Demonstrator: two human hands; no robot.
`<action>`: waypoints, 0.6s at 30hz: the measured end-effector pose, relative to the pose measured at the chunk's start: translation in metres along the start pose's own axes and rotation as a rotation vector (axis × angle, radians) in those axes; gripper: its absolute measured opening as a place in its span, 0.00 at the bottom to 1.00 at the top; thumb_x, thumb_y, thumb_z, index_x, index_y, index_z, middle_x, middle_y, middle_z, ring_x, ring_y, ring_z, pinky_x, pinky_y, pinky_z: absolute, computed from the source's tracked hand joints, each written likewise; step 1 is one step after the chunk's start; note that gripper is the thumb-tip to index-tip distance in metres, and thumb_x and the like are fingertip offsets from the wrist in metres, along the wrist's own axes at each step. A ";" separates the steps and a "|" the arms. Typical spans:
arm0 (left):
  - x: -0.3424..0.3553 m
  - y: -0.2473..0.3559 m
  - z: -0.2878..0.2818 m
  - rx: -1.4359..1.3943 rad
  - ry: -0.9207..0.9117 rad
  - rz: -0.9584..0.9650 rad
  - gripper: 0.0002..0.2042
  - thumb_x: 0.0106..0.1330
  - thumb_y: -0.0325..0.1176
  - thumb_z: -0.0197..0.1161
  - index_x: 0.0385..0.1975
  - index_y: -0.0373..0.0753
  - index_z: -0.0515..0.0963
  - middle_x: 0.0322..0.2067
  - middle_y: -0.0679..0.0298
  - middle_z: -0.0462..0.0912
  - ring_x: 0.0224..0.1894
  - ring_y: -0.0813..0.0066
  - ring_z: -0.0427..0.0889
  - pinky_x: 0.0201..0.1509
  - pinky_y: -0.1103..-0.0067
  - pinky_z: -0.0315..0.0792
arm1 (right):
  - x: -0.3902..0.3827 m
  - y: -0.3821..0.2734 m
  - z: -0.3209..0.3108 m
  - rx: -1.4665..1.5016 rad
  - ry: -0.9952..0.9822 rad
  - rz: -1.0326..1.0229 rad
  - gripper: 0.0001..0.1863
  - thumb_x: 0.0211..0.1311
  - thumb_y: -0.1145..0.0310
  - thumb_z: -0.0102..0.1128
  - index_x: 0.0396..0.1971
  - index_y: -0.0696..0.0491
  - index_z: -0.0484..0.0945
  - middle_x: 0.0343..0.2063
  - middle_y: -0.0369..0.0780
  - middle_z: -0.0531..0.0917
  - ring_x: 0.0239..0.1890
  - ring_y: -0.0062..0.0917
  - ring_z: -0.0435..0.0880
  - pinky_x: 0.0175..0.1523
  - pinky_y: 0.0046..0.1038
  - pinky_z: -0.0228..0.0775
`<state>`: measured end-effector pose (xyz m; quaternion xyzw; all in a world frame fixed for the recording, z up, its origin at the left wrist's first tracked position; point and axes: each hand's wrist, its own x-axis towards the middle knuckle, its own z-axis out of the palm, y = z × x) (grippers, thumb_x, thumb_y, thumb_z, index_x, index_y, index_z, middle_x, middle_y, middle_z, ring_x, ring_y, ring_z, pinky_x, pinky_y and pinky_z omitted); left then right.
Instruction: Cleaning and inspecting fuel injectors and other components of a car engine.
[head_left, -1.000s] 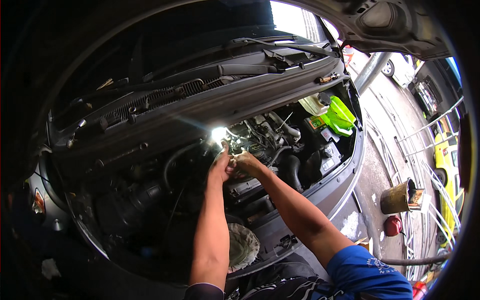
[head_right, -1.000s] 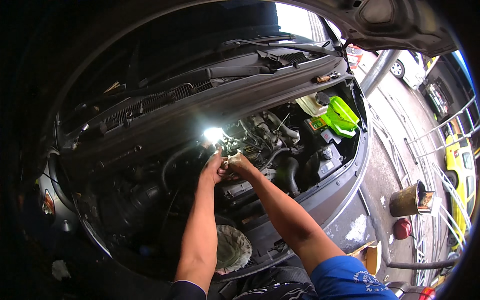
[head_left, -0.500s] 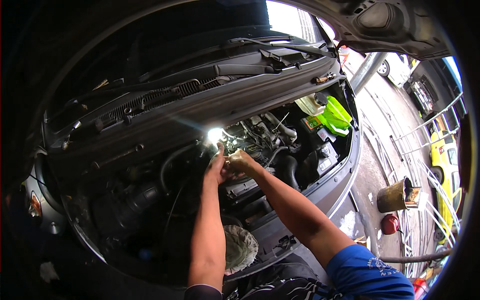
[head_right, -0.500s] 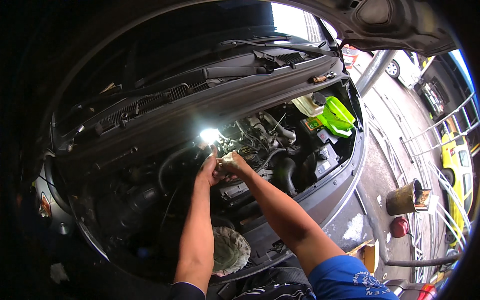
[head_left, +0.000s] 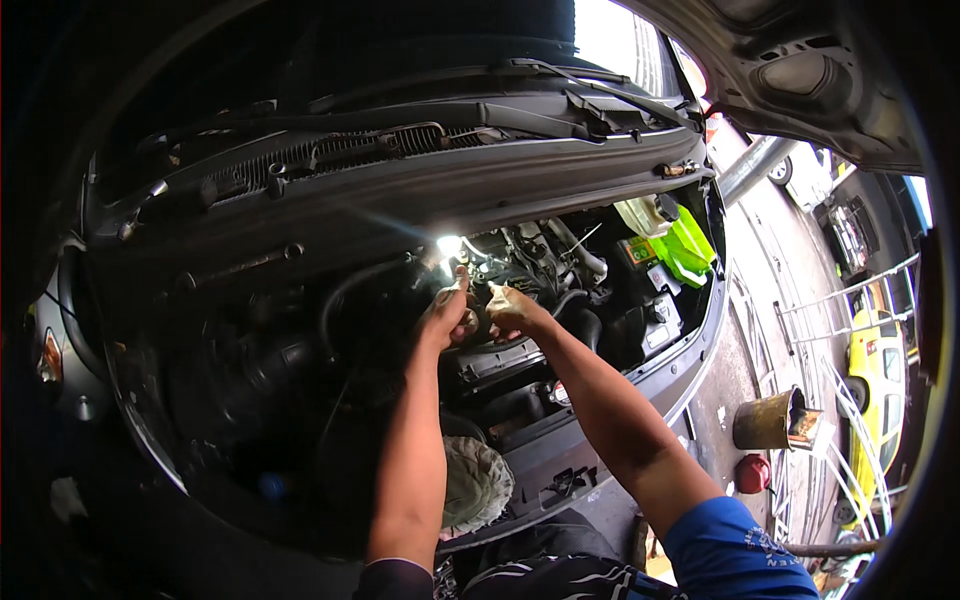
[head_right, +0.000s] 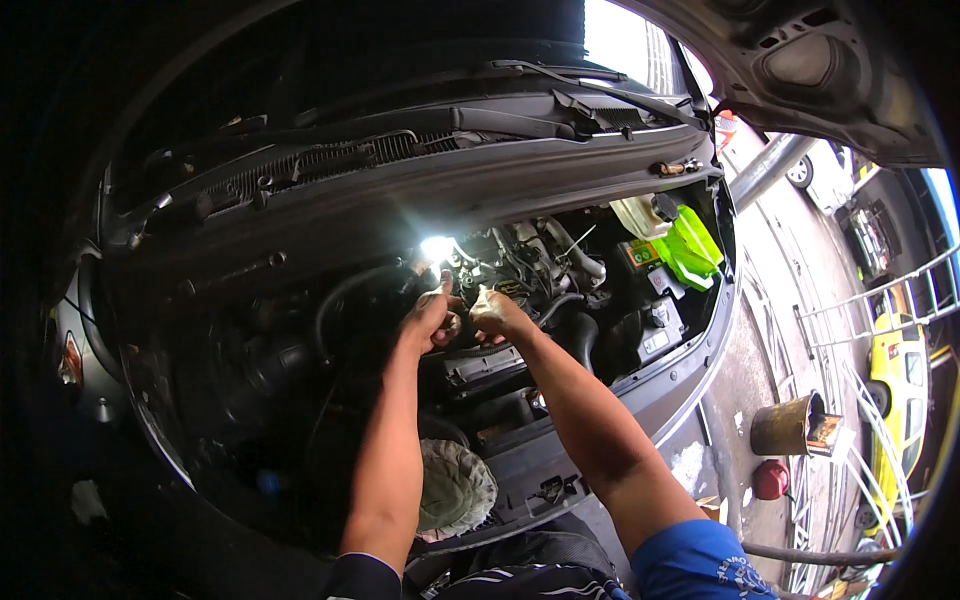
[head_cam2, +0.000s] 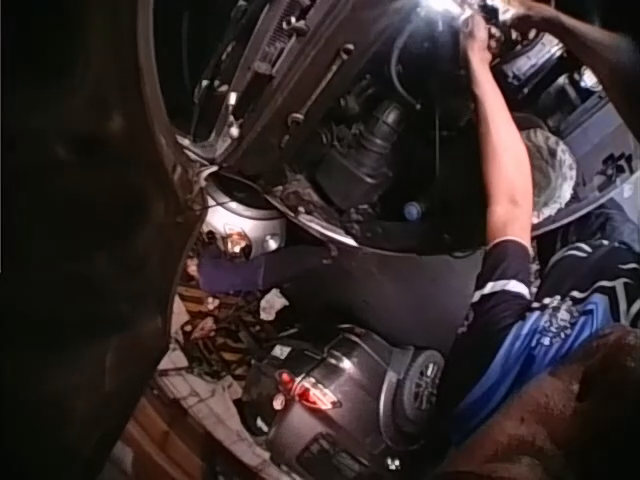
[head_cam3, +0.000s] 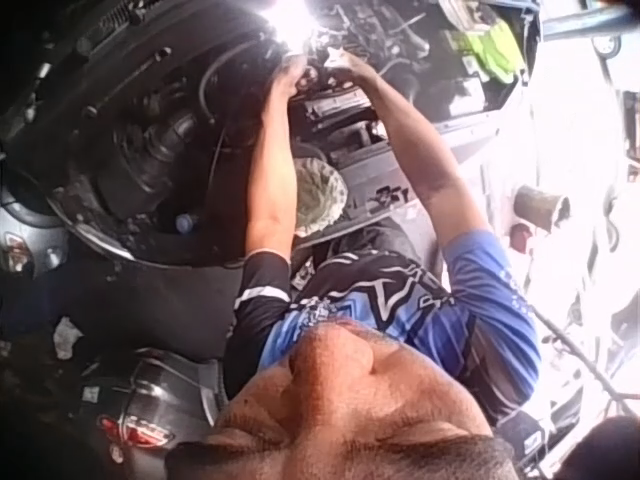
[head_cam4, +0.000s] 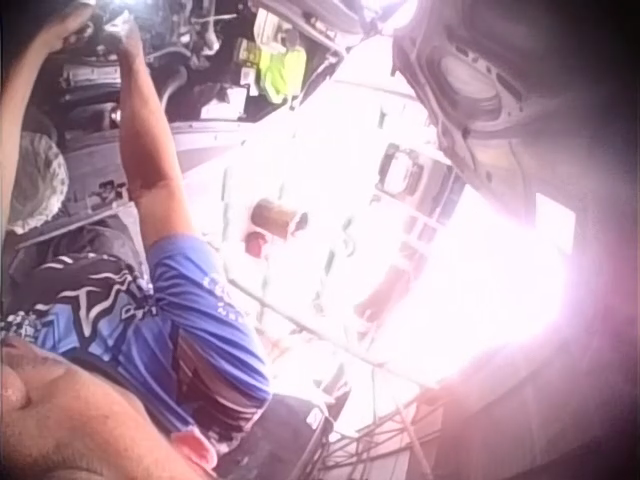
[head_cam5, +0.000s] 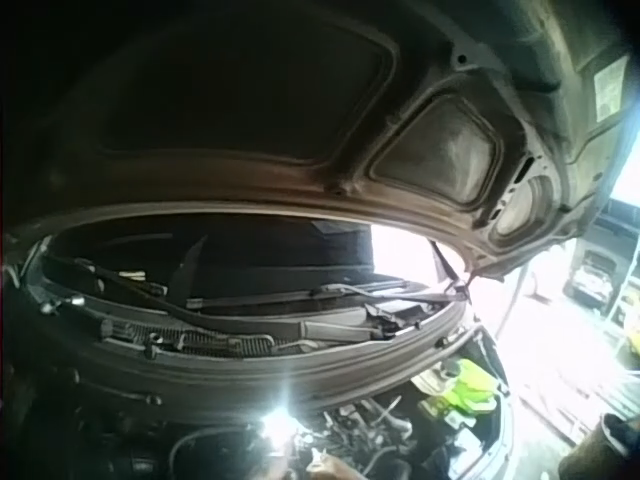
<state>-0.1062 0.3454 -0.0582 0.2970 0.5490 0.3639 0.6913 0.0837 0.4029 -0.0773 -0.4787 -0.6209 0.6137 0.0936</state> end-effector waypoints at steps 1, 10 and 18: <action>0.000 -0.001 0.002 -0.042 0.020 -0.044 0.38 0.73 0.75 0.41 0.46 0.39 0.75 0.15 0.71 0.69 0.12 0.85 0.57 0.17 0.83 0.49 | -0.003 -0.007 0.008 -0.002 -0.012 -0.001 0.11 0.68 0.64 0.61 0.44 0.54 0.77 0.21 0.40 0.86 0.19 0.25 0.86 0.18 0.26 0.75; 0.017 0.001 0.014 -0.069 -0.021 -0.162 0.35 0.69 0.80 0.38 0.37 0.49 0.68 0.15 0.73 0.66 0.13 0.85 0.57 0.18 0.83 0.52 | -0.032 -0.039 0.020 0.237 -0.088 -0.115 0.20 0.52 0.61 0.82 0.41 0.52 0.83 0.20 0.30 0.79 0.16 0.13 0.72 0.18 0.21 0.62; 0.033 -0.003 -0.001 0.006 0.004 -0.194 0.36 0.68 0.81 0.38 0.38 0.48 0.68 0.17 0.74 0.65 0.14 0.85 0.56 0.18 0.84 0.52 | -0.022 -0.043 0.034 0.241 -0.074 -0.087 0.13 0.70 0.60 0.63 0.47 0.52 0.86 0.19 0.31 0.82 0.14 0.12 0.71 0.16 0.19 0.59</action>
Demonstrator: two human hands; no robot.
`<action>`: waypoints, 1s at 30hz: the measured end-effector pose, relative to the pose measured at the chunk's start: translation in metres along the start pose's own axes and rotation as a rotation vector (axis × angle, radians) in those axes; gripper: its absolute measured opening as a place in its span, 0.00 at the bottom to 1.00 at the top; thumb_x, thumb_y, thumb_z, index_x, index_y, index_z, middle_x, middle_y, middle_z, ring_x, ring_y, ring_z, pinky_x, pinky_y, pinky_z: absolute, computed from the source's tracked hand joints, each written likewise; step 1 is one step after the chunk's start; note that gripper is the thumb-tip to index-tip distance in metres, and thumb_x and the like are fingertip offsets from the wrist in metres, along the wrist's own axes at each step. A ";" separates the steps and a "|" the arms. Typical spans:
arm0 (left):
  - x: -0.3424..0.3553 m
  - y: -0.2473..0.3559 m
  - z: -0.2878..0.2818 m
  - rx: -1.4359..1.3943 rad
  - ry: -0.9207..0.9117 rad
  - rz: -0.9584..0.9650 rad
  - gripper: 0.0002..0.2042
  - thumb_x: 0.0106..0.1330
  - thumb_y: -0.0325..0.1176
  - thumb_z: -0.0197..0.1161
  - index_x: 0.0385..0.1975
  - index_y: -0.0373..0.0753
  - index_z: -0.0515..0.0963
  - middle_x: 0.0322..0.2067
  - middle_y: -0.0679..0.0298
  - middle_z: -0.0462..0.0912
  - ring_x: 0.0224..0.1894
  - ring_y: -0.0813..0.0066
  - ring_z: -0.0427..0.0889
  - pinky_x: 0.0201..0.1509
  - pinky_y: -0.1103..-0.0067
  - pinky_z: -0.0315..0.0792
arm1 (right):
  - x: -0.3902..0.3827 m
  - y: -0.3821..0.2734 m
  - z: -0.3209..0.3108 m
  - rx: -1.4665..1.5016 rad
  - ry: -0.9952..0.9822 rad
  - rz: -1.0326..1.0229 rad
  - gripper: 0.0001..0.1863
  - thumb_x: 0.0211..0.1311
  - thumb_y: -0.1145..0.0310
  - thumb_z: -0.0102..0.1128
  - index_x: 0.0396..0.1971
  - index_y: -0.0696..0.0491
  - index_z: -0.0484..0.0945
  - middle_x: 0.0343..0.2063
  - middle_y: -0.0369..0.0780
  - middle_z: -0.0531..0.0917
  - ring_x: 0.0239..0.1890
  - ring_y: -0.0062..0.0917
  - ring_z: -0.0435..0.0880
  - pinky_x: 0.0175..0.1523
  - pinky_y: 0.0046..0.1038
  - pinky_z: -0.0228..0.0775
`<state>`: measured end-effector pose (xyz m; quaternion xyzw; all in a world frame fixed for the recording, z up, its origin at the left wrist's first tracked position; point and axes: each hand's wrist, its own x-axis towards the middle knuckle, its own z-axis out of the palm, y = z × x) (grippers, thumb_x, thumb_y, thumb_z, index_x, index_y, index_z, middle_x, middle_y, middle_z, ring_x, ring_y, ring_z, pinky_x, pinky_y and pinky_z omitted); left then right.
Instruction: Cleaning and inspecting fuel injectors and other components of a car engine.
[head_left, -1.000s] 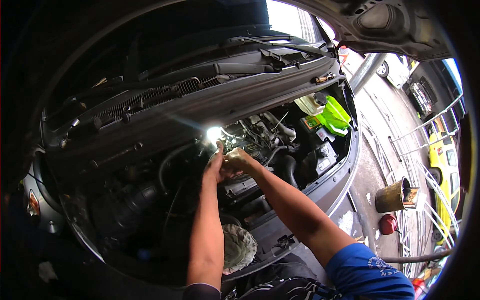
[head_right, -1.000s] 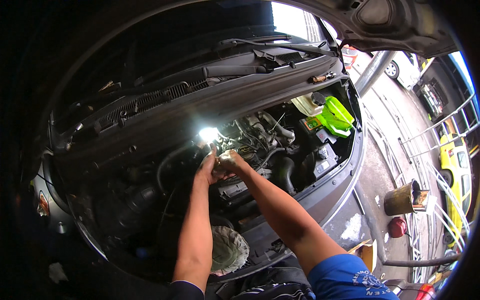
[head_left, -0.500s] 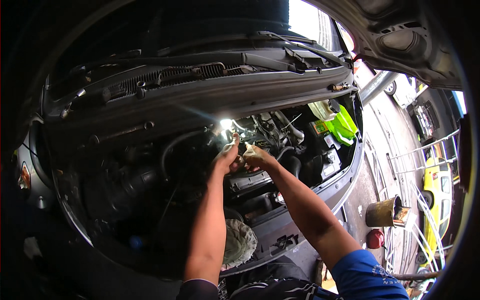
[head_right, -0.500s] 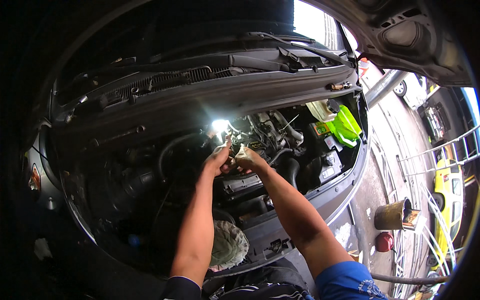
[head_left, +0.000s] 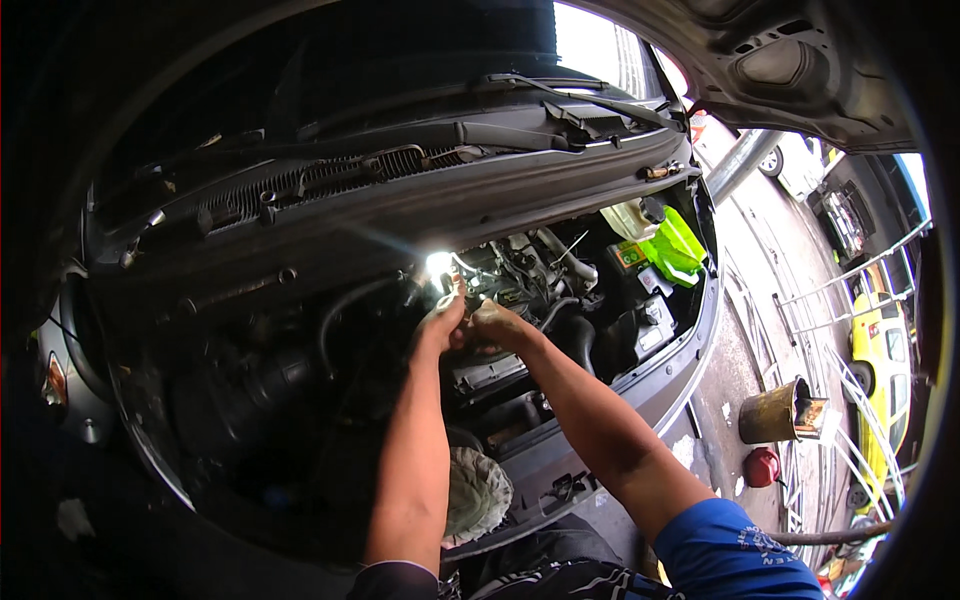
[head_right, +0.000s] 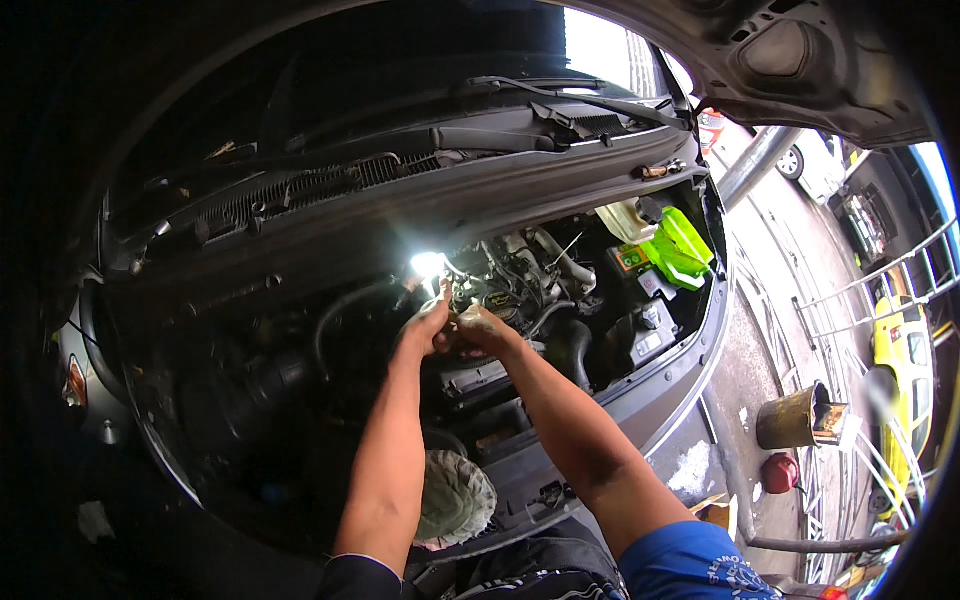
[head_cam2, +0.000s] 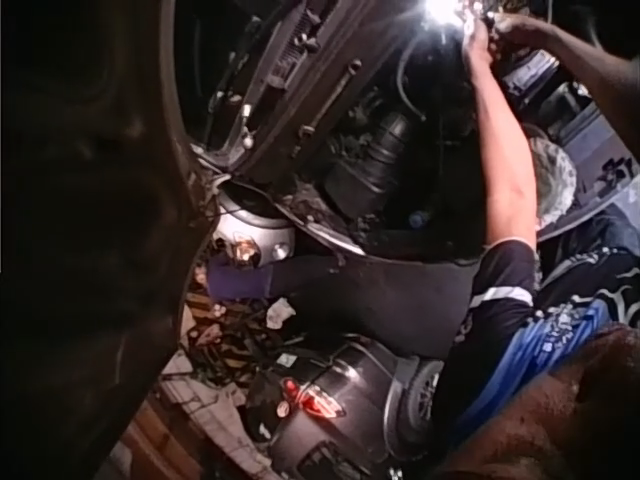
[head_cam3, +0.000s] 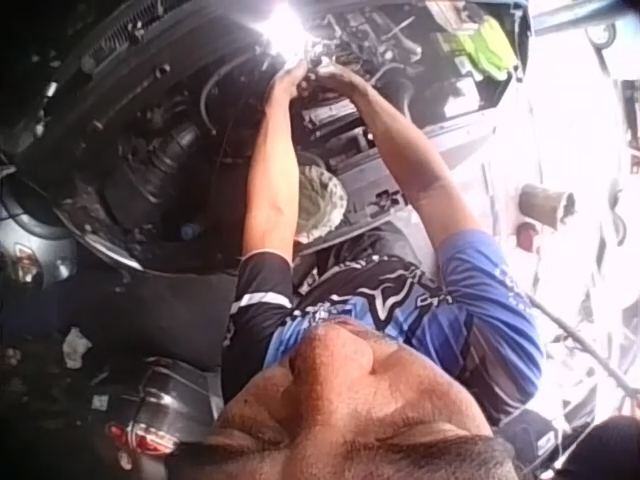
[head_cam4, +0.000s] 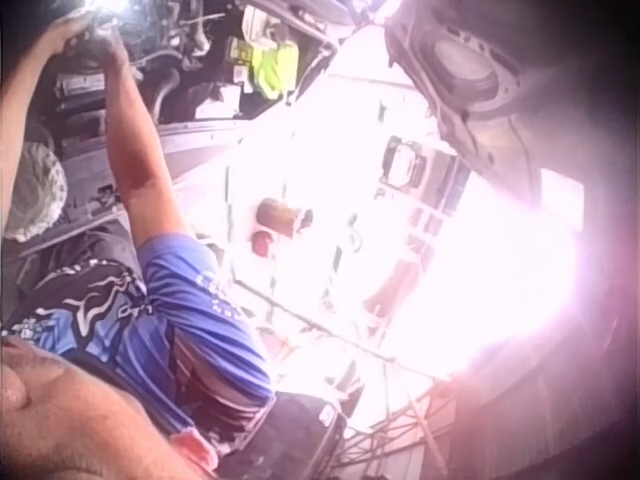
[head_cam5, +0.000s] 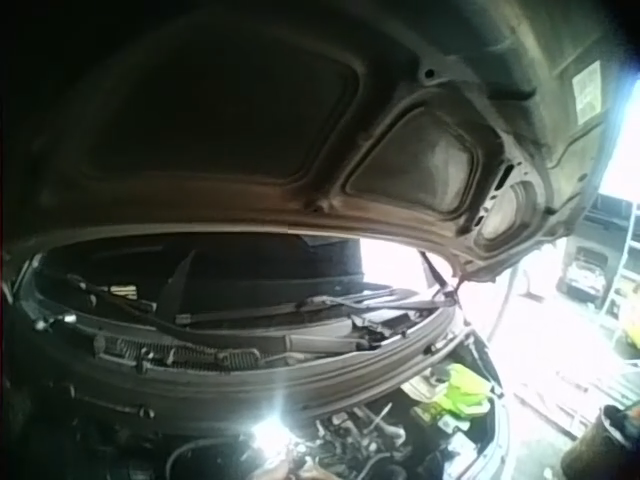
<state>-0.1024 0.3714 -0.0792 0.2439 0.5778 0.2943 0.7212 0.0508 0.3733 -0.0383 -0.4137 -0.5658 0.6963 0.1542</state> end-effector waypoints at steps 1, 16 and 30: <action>0.001 0.000 0.005 0.031 0.019 0.034 0.38 0.67 0.81 0.38 0.42 0.47 0.71 0.21 0.72 0.67 0.16 0.83 0.59 0.19 0.83 0.55 | 0.001 0.003 -0.006 -0.016 0.033 0.088 0.13 0.71 0.59 0.62 0.47 0.51 0.86 0.20 0.32 0.83 0.14 0.13 0.73 0.16 0.19 0.60; 0.003 -0.014 -0.009 -0.088 -0.108 0.045 0.42 0.65 0.83 0.36 0.44 0.44 0.73 0.22 0.70 0.71 0.16 0.85 0.62 0.17 0.83 0.57 | -0.015 -0.017 0.010 -0.053 0.162 0.112 0.14 0.66 0.66 0.58 0.38 0.65 0.79 0.28 0.43 0.86 0.23 0.27 0.87 0.26 0.27 0.78; -0.025 -0.002 -0.008 -0.189 -0.273 0.065 0.49 0.61 0.85 0.38 0.36 0.32 0.75 0.18 0.70 0.69 0.10 0.89 0.51 0.12 0.88 0.48 | -0.008 0.031 -0.014 0.287 -0.046 -0.080 0.19 0.67 0.56 0.62 0.34 0.60 0.84 0.25 0.41 0.86 0.25 0.25 0.85 0.27 0.24 0.71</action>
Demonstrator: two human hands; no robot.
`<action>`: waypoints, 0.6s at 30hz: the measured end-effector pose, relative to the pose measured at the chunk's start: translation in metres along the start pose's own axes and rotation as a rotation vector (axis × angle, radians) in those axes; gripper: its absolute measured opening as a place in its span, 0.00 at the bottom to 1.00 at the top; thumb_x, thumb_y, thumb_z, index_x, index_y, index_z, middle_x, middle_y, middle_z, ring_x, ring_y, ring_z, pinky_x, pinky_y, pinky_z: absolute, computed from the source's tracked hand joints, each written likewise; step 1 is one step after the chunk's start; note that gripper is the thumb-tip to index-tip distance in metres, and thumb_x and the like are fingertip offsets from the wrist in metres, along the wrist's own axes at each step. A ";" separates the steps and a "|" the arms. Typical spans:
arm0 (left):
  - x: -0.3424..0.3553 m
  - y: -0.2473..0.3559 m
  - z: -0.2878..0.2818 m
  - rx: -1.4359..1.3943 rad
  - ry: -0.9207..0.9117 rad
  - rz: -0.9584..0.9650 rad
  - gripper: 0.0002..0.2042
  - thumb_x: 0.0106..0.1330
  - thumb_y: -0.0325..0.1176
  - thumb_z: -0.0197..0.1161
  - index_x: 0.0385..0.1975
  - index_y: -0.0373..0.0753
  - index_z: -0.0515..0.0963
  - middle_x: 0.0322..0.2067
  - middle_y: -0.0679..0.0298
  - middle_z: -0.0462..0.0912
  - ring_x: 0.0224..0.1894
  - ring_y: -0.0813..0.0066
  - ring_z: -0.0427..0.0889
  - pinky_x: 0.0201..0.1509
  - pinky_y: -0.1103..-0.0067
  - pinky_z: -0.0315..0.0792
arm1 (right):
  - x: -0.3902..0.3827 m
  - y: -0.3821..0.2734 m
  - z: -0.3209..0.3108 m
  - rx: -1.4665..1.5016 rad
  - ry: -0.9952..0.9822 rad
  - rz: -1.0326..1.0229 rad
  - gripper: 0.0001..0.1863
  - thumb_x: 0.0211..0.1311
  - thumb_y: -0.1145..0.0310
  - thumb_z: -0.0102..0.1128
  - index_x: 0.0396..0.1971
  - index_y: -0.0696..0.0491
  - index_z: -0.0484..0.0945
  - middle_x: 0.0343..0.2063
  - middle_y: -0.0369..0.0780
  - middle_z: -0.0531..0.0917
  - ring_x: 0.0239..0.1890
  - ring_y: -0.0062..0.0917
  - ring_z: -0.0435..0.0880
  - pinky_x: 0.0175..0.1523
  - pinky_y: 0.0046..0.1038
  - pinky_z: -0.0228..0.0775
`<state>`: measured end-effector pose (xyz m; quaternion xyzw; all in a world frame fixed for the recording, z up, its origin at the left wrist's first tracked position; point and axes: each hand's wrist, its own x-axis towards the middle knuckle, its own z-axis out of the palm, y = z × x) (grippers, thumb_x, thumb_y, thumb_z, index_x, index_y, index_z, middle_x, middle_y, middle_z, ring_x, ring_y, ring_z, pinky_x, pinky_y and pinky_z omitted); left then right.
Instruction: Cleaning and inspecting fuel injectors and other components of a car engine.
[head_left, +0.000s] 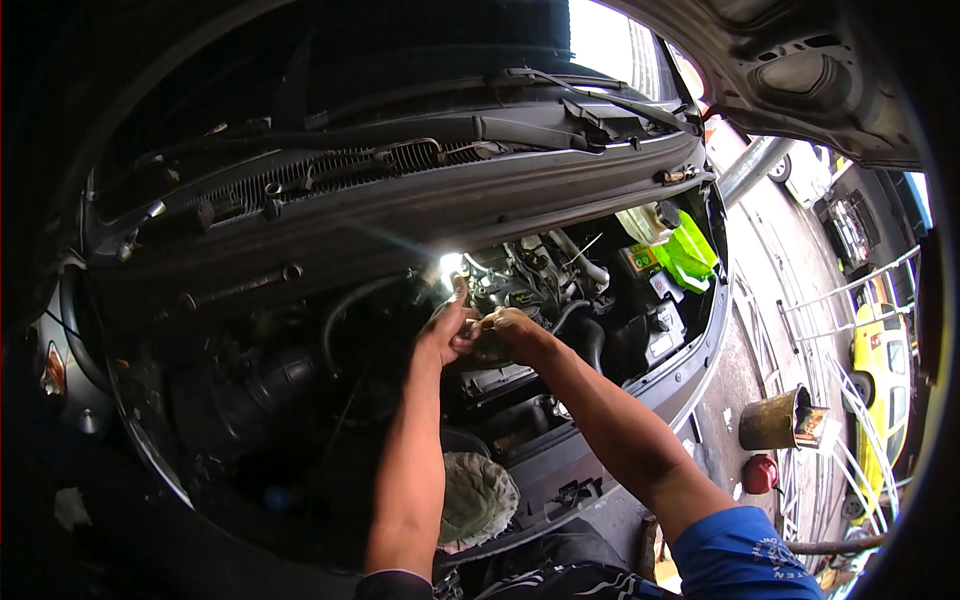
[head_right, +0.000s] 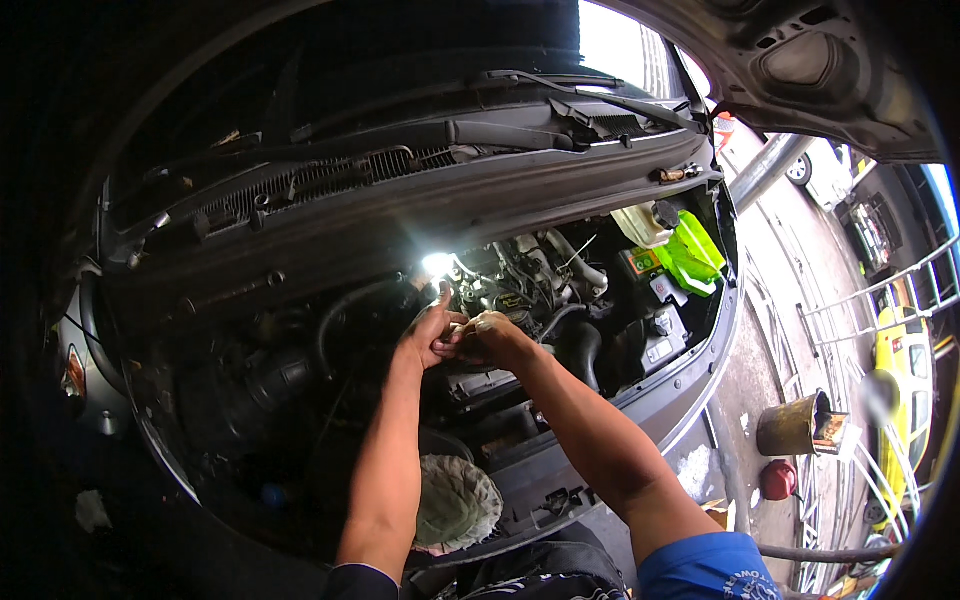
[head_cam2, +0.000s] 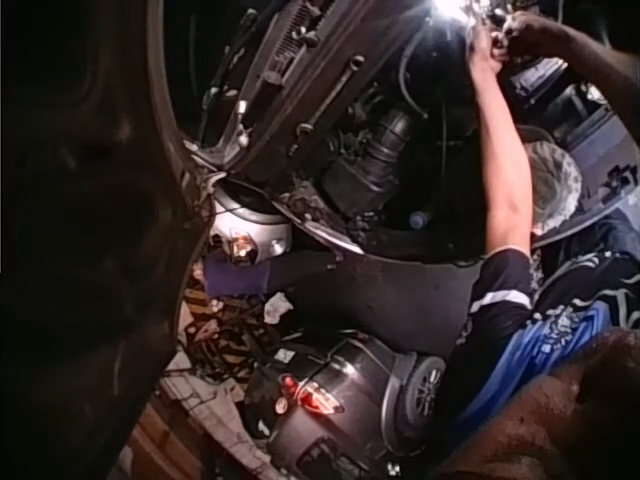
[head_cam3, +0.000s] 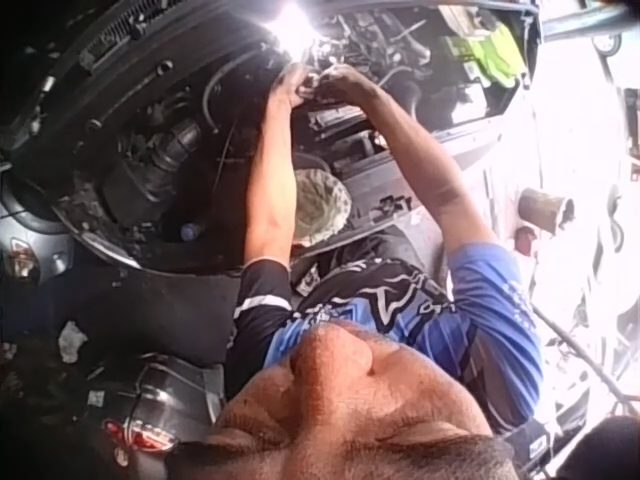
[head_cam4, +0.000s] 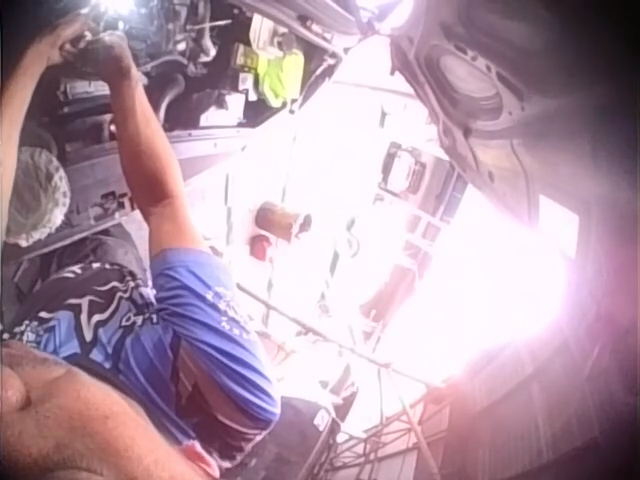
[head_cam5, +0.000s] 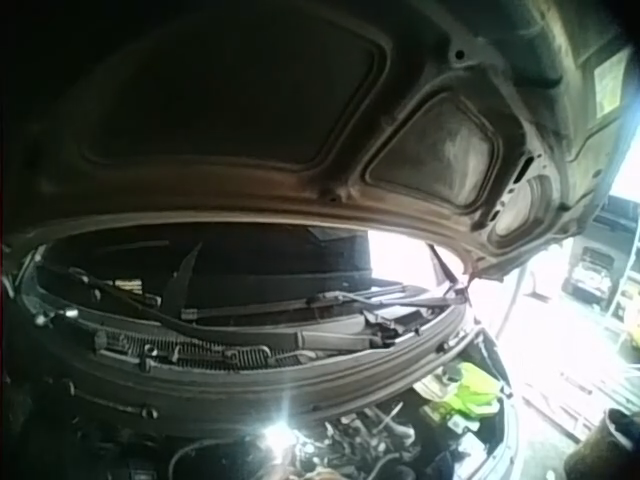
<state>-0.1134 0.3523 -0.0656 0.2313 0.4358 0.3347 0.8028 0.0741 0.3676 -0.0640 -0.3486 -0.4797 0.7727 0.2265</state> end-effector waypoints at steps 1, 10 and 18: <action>0.000 0.001 0.002 -0.034 0.020 -0.011 0.45 0.63 0.84 0.38 0.32 0.36 0.72 0.18 0.68 0.70 0.10 0.89 0.52 0.11 0.88 0.48 | -0.001 0.004 -0.003 0.026 -0.031 -0.060 0.22 0.68 0.52 0.60 0.34 0.60 0.84 0.25 0.42 0.86 0.25 0.25 0.84 0.28 0.25 0.72; 0.002 0.000 0.008 0.015 0.018 -0.002 0.47 0.63 0.84 0.39 0.34 0.35 0.75 0.18 0.71 0.68 0.10 0.90 0.50 0.12 0.89 0.47 | 0.013 0.014 -0.026 -0.395 -0.134 -0.268 0.16 0.67 0.58 0.65 0.33 0.58 0.84 0.30 0.38 0.87 0.33 0.22 0.86 0.37 0.28 0.77; -0.009 -0.003 0.007 -0.003 0.081 0.003 0.47 0.61 0.85 0.40 0.36 0.35 0.76 0.18 0.71 0.69 0.10 0.90 0.50 0.12 0.89 0.46 | 0.008 0.008 -0.006 -0.264 -0.126 -0.106 0.16 0.69 0.58 0.63 0.33 0.57 0.82 0.31 0.37 0.86 0.35 0.20 0.86 0.39 0.27 0.78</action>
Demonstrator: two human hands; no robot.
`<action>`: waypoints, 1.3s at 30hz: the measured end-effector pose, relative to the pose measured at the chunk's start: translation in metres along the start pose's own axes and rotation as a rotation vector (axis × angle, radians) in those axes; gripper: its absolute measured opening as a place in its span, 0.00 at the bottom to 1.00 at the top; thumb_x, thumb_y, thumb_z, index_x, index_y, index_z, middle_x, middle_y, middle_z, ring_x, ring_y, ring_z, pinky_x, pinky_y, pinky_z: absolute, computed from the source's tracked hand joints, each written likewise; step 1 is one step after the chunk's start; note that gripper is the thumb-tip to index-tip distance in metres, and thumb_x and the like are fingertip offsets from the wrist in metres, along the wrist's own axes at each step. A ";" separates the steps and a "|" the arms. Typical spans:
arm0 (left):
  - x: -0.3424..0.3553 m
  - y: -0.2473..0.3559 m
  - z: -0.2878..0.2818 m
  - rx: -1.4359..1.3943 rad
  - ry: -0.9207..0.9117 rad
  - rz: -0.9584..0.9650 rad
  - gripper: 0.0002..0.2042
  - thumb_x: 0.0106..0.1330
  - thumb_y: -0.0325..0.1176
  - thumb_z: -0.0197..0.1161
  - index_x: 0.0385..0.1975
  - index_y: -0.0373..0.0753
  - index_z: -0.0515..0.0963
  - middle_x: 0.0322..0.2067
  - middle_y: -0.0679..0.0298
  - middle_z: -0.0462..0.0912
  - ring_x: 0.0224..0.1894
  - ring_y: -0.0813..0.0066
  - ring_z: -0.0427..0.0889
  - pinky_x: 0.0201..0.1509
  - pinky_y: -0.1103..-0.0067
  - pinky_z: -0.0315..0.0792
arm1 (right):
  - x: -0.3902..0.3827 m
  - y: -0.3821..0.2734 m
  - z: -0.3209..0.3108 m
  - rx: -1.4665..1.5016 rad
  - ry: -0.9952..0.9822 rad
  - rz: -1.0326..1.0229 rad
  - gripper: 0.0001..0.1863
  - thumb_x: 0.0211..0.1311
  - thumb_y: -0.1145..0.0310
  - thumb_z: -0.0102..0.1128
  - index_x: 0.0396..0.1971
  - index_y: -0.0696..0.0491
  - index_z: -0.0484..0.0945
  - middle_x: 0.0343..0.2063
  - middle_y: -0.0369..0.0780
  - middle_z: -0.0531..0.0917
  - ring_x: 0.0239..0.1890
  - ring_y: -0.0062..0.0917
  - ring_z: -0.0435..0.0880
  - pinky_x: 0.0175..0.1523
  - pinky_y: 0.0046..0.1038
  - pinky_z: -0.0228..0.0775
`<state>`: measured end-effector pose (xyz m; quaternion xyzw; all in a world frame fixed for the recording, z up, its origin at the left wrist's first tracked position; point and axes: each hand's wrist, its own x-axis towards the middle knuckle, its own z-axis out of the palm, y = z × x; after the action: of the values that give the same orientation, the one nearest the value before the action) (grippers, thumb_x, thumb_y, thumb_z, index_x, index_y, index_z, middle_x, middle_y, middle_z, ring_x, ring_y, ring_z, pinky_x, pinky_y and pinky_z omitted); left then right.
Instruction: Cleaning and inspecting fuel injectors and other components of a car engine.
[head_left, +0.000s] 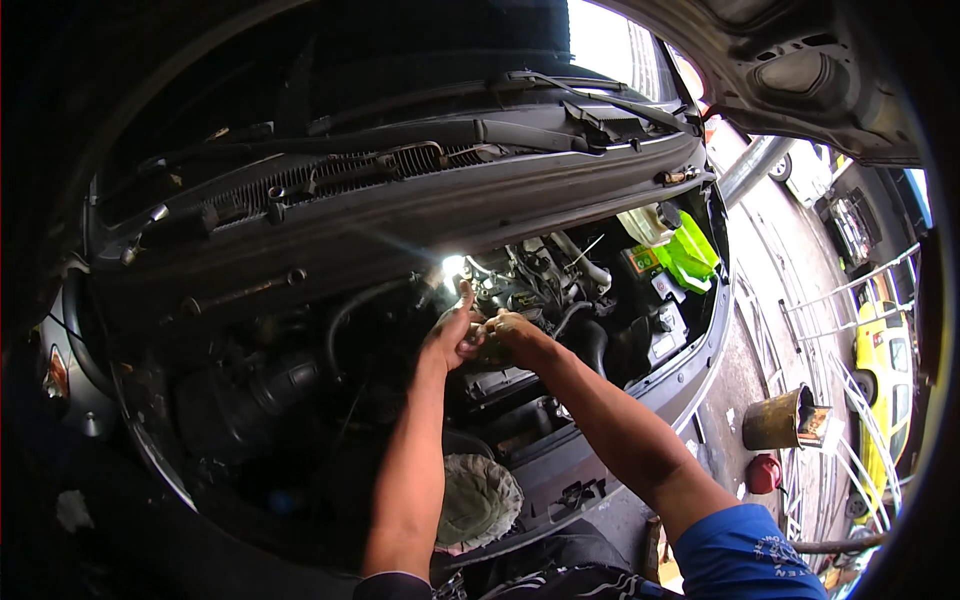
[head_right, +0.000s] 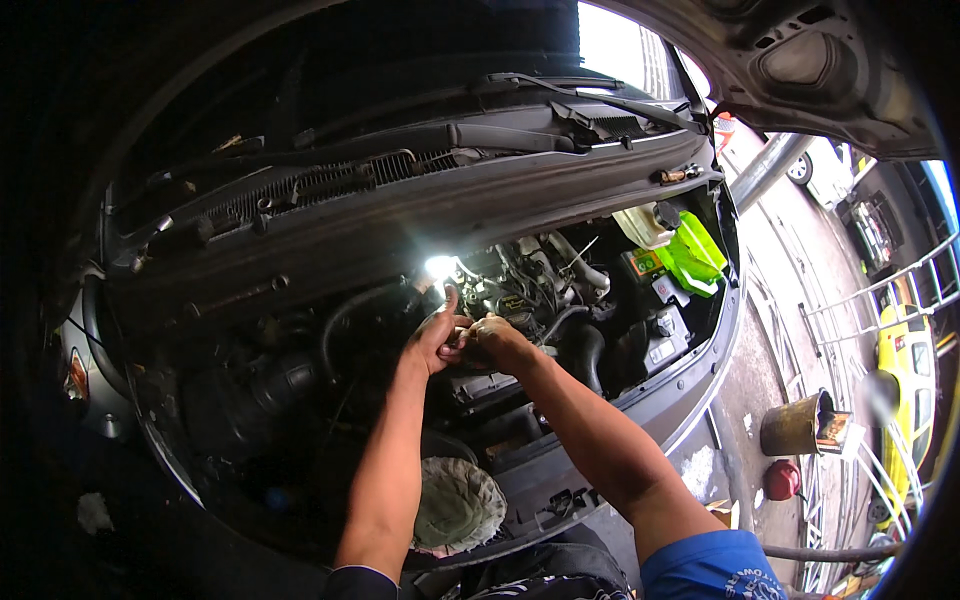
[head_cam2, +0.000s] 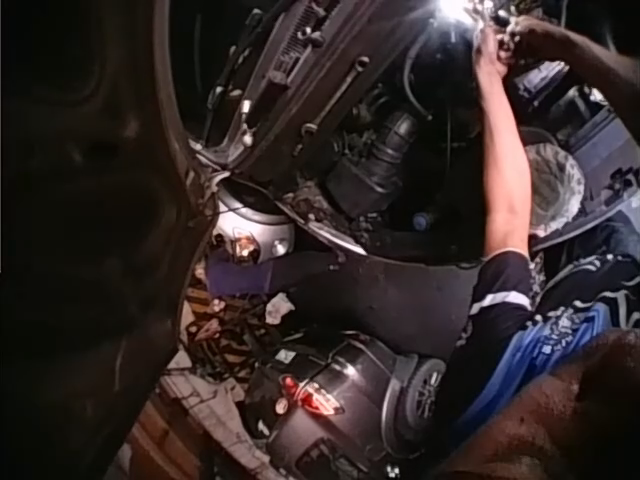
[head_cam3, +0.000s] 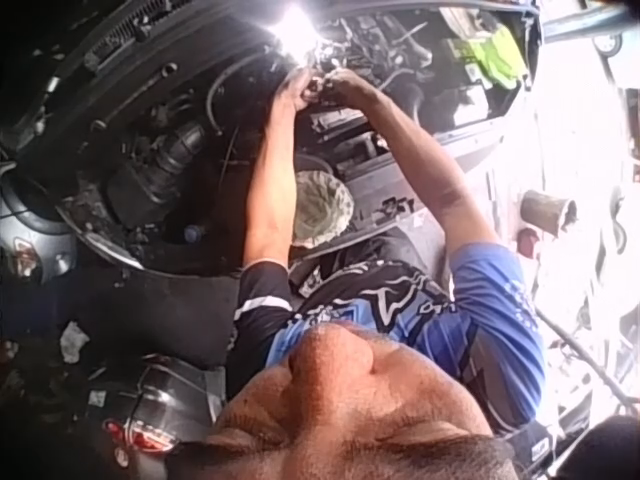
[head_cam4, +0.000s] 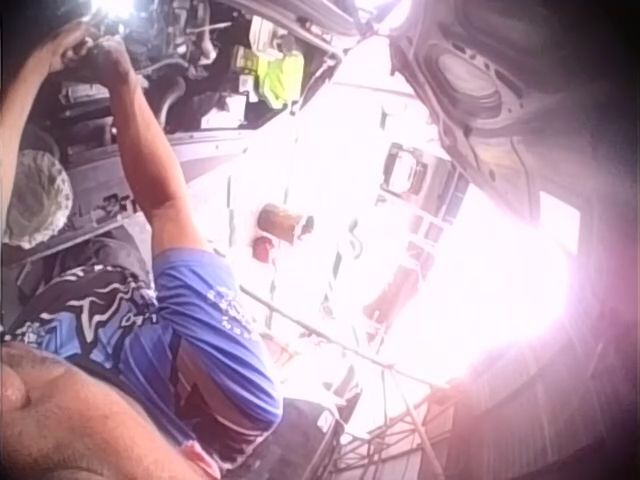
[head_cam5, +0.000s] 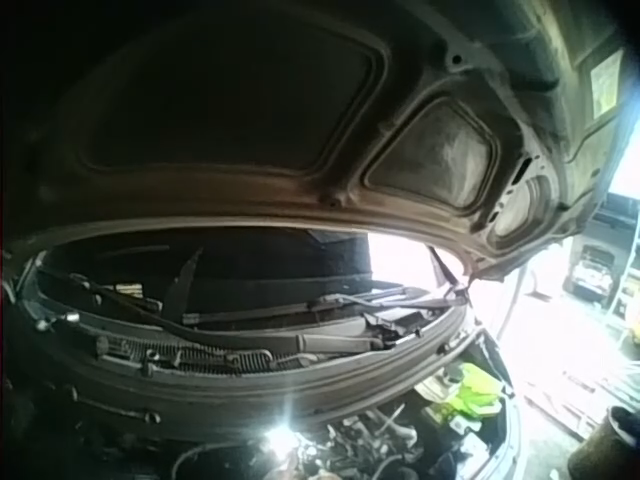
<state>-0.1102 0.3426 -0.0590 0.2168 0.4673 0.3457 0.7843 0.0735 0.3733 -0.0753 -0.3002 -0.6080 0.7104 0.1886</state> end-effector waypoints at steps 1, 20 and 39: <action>0.000 0.001 0.000 -0.021 0.005 0.005 0.48 0.60 0.85 0.41 0.38 0.35 0.76 0.17 0.72 0.69 0.10 0.90 0.50 0.12 0.89 0.47 | 0.001 -0.001 -0.002 -0.312 -0.010 -0.235 0.15 0.69 0.58 0.63 0.33 0.57 0.82 0.31 0.37 0.86 0.35 0.20 0.86 0.38 0.27 0.77; 0.010 -0.005 0.002 -0.135 -0.061 0.021 0.47 0.65 0.81 0.44 0.42 0.32 0.78 0.17 0.70 0.74 0.08 0.91 0.53 0.10 0.89 0.48 | 0.008 0.008 -0.012 -0.532 0.142 -0.117 0.09 0.60 0.68 0.68 0.36 0.57 0.82 0.30 0.42 0.85 0.30 0.35 0.84 0.33 0.35 0.73; -0.021 0.003 -0.017 0.831 0.336 0.374 0.30 0.78 0.61 0.53 0.46 0.30 0.76 0.23 0.57 0.87 0.17 0.73 0.83 0.23 0.76 0.76 | -0.156 -0.090 0.031 -0.690 0.614 -0.035 0.15 0.76 0.68 0.54 0.57 0.55 0.79 0.39 0.53 0.87 0.43 0.51 0.87 0.47 0.40 0.78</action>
<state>-0.1325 0.3291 -0.0527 0.5331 0.6392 0.2950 0.4694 0.1610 0.2680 0.0460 -0.5314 -0.7300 0.3413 0.2611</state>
